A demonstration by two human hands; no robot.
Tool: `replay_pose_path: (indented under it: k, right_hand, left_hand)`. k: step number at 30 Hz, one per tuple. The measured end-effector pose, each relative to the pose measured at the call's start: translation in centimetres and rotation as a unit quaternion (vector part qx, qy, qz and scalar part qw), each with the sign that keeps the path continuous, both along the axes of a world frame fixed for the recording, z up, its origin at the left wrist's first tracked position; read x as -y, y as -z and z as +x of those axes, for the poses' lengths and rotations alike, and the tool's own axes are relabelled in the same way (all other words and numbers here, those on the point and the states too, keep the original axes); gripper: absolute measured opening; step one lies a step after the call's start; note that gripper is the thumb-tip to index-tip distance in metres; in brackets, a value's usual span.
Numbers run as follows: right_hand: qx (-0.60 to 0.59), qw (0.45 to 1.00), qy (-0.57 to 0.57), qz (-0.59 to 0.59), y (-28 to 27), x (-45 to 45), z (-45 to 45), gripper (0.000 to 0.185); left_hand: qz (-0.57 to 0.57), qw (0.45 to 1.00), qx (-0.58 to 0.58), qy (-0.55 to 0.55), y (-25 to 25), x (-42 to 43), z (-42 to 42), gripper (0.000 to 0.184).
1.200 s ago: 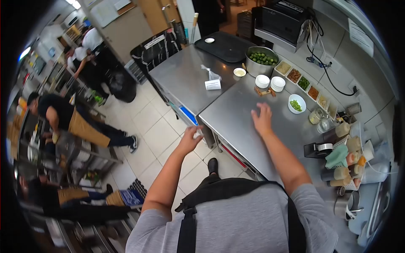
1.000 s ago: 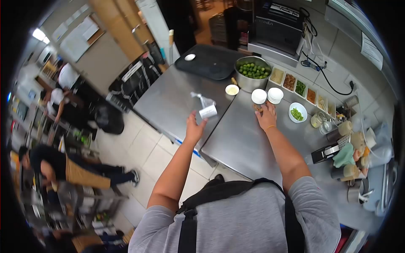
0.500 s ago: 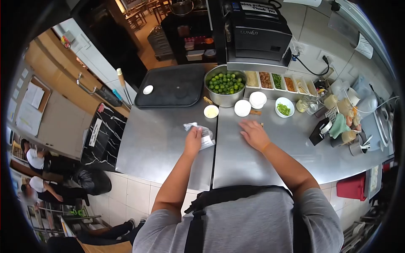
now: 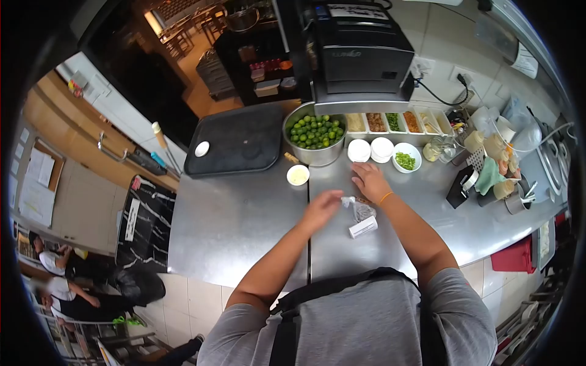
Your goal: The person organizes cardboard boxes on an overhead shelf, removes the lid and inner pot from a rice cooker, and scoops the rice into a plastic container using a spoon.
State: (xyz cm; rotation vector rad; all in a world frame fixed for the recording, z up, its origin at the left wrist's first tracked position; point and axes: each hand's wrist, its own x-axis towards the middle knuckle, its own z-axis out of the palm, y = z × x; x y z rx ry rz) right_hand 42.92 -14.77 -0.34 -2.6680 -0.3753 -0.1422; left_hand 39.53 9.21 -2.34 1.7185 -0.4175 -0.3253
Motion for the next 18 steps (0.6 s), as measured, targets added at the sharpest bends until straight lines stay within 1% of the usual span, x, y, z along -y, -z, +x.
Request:
replay_pose_path:
  k: [2,3,4,5,6,7,9,12,15,18]
  right_hand:
    - [0.019,1.000,0.003,-0.020,-0.3,0.8,-1.4,0.050]
    - [0.025,0.999,0.006,-0.029,-0.2,1.2,-2.1,0.051]
    - [0.032,0.999,0.008,-0.037,0.0,1.4,-3.0,0.052]
    - [0.039,0.998,0.011,-0.045,0.3,1.6,-3.8,0.052]
    - [0.030,0.998,0.019,-0.053,0.9,1.8,-4.4,0.054]
    - [0.034,0.998,0.022,-0.046,1.5,2.1,-4.8,0.054]
    - [0.042,0.998,0.028,-0.036,2.2,2.8,-5.6,0.054]
    - [0.024,0.998,0.048,-0.023,2.5,3.2,-6.9,0.047]
    - [0.028,0.998,0.064,-0.009,2.5,4.1,-7.9,0.041]
    - [0.043,0.995,0.086,0.011,2.7,5.2,-9.4,0.039]
  left_hand:
    - [0.013,0.991,0.030,-0.133,1.0,-1.6,3.8,0.023]
    - [0.069,0.961,0.119,-0.239,-2.1,-2.0,4.6,0.021]
    - [0.084,0.923,0.236,-0.291,-1.6,-3.0,6.8,0.021]
    - [0.136,0.912,0.255,-0.292,-0.3,-4.6,9.7,0.028]
    - [0.204,0.897,0.274,-0.280,-1.3,-5.5,10.9,0.033]
    - [0.241,0.884,0.308,-0.258,0.1,-6.6,12.7,0.036]
    - [0.282,0.897,0.307,-0.150,3.1,-8.9,16.1,0.038]
    - [0.366,0.867,0.329,-0.078,2.9,-9.4,16.7,0.038]
    - [0.394,0.849,0.345,-0.064,1.5,-9.1,16.0,0.032]
    - [0.476,0.822,0.309,-0.056,1.0,-9.5,15.2,0.024]
